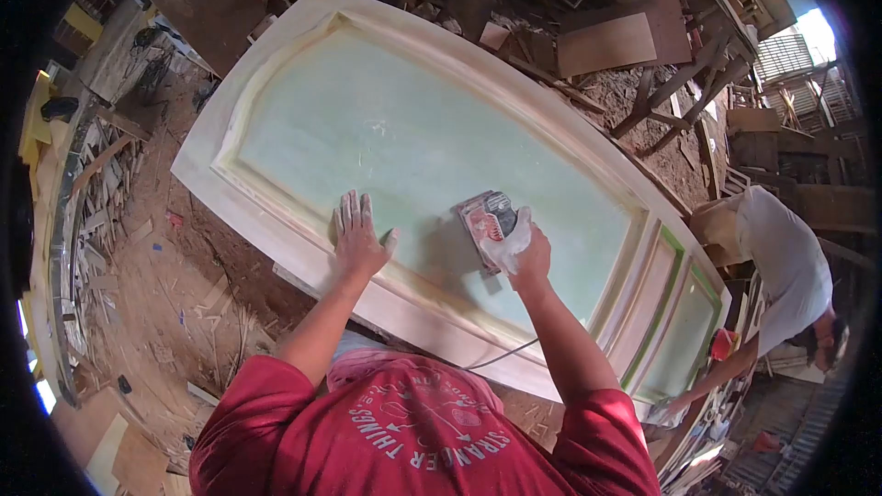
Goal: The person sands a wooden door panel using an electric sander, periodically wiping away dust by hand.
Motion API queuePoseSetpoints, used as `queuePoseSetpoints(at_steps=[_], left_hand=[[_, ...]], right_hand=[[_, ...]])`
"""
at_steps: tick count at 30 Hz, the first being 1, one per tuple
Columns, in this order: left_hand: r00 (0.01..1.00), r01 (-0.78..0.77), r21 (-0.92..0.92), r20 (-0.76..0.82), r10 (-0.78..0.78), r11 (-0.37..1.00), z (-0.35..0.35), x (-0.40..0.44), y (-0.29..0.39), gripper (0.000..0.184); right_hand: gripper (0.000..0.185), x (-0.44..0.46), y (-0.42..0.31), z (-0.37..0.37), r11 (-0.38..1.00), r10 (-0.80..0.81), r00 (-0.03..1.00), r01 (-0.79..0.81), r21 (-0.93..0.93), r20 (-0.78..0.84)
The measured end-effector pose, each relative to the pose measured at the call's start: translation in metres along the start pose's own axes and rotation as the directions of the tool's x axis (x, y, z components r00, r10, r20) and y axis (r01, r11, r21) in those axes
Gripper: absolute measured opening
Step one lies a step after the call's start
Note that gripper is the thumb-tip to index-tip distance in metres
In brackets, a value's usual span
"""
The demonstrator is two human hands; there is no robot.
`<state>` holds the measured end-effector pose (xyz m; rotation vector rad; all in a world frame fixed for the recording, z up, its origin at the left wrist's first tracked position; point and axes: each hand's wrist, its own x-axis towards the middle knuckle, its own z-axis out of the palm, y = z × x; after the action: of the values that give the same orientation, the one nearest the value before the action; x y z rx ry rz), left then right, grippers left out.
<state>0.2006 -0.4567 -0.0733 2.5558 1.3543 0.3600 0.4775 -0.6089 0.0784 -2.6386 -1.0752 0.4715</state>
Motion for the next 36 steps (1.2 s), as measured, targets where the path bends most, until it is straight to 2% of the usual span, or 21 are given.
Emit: queuePoseSetpoints(at_steps=[9,20,24,30,31,36], left_hand=[[1.000,0.014,0.014,0.025,-0.015,1.000,-0.001,0.001,0.001,0.107],[0.999,0.023,-0.006,0.038,-0.023,1.000,-0.002,0.002,0.001,0.106],[0.999,0.017,0.008,0.027,-0.017,1.000,-0.002,0.003,0.003,0.103],[1.000,-0.002,0.040,0.002,0.002,0.999,-0.006,0.001,0.008,0.099],[1.000,-0.006,0.047,-0.004,0.006,0.999,-0.005,0.001,0.007,0.098],[1.000,-0.007,0.059,-0.005,0.008,0.998,0.001,0.000,0.003,0.095]], right_hand=[[0.063,-0.002,0.038,-0.014,0.986,0.161,0.987,-0.162,-0.028,-0.022],[0.063,-0.034,0.104,-0.025,0.955,0.297,0.953,-0.296,0.033,-0.064],[0.066,-0.046,0.108,-0.028,0.937,0.350,0.936,-0.348,0.040,-0.048],[0.062,-0.057,0.065,-0.024,0.961,0.276,0.961,-0.276,-0.015,0.009],[0.068,-0.056,0.060,-0.019,0.970,0.245,0.969,-0.244,-0.022,0.034],[0.062,-0.045,0.013,-0.005,0.997,0.067,0.996,-0.066,-0.033,0.055]])
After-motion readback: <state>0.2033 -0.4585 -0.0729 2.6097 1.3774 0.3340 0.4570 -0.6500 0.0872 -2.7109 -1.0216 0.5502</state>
